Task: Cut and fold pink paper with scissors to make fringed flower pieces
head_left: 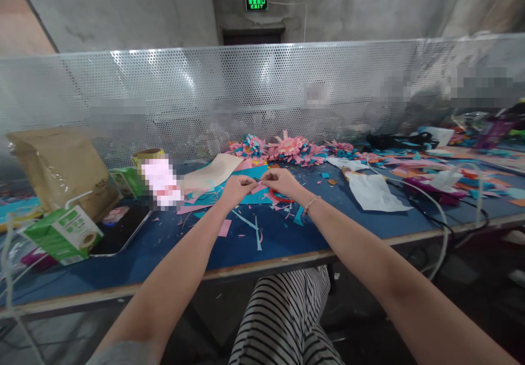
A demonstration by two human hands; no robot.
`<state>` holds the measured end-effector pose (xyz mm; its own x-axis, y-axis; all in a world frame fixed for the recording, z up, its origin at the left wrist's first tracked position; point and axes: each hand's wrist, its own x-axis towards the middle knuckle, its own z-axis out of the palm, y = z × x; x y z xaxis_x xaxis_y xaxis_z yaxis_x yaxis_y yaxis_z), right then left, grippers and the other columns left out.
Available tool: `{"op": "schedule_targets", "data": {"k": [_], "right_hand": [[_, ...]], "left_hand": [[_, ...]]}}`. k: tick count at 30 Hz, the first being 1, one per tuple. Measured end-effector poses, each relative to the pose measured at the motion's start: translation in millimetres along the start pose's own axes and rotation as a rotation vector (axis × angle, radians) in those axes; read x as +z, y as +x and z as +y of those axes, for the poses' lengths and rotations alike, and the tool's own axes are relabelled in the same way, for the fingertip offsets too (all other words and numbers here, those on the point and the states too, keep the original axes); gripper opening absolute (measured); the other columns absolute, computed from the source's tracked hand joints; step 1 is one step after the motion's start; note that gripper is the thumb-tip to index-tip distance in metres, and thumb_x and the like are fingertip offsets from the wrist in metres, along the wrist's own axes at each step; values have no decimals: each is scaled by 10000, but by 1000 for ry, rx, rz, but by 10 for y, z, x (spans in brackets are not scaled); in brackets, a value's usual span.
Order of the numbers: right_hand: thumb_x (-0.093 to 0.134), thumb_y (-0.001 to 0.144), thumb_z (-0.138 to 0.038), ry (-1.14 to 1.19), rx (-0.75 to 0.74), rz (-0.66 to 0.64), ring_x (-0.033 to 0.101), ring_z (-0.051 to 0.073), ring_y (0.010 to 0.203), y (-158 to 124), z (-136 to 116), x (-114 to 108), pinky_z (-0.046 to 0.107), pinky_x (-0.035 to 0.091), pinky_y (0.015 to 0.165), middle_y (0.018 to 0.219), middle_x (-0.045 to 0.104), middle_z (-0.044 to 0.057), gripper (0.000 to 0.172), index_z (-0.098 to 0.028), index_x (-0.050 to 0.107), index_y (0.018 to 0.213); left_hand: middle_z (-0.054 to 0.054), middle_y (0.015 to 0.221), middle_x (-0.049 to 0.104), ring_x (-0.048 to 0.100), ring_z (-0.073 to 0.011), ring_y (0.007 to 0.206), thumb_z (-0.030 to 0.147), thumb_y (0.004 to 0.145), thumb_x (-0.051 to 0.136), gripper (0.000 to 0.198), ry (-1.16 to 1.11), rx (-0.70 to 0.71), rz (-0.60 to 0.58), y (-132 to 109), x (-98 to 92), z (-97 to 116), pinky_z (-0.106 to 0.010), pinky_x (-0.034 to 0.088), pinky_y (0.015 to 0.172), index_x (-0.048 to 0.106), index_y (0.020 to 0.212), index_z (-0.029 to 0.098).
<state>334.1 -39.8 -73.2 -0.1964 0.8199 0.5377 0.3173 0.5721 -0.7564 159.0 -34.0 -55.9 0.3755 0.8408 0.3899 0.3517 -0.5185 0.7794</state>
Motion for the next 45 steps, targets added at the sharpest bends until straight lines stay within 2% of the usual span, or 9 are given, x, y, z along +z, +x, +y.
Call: {"op": "schedule_targets", "data": {"k": [11,16,21,24,27,31,34,37,45], "right_hand": [[584,691,-395,-226,6,95,463,101,515,-24,-110,17,232,326,489,560,581,8,264,-146,670,667],[555,748,-293,-359,-189,204,576,151,690,-25,-87,-11,258,421,634,742,658,46,180,-176,690,731],[504,787,-228,-354,-384,251,602,156,860,-34,-78,11,290,452,807,874,674,44,180,-198,680,809],[494,793,-223,-336,-461,150,596,150,922,-32,-83,60,299,450,851,934,670,37,183,-211,668,846],[415,810,-154,-355,-472,99,558,142,1010,-11,-62,60,308,430,883,1032,636,31,246,-212,638,896],[406,784,-133,-565,-215,216,543,169,979,9,44,-59,298,436,813,1044,592,112,231,-135,583,933],[573,682,-260,-888,81,-37,546,242,920,-33,146,-153,327,419,776,946,598,153,242,-112,592,872],[579,667,-330,-979,339,-200,580,241,786,-87,207,-186,288,419,632,929,595,173,321,-112,582,902],[539,699,-355,-904,510,-200,596,230,716,-32,223,-182,262,382,542,820,627,147,279,-137,606,858]], "left_hand": [[-2,619,616,511,-125,579,322,707,562,170,235,174,42,5,-31,40,-226,353,568,672,704,192],[-28,584,607,530,-150,604,384,680,594,219,335,127,231,47,-63,-30,-246,370,611,630,601,183],[-69,614,642,598,-175,588,512,701,522,378,-241,-199,77,44,54,-17,-291,437,610,620,651,150],[-63,665,656,623,-167,664,483,657,591,346,-546,-191,93,38,109,-5,-283,460,660,616,704,140],[-36,642,643,624,-149,650,429,608,656,315,-606,-138,167,54,76,-22,-258,467,632,611,726,141],[-18,590,617,614,-146,576,416,610,659,312,-540,-135,237,82,-20,-43,-229,455,521,613,742,137],[-24,589,619,609,-139,560,384,621,658,282,-511,-130,223,85,-44,-40,-222,458,509,616,733,129],[-39,588,625,610,-136,567,348,645,639,236,-523,-148,219,79,-24,-36,-235,480,546,605,708,123],[-21,611,610,602,-132,597,165,569,638,150,-554,-169,226,52,1,-39,-273,504,584,540,678,129]]}}
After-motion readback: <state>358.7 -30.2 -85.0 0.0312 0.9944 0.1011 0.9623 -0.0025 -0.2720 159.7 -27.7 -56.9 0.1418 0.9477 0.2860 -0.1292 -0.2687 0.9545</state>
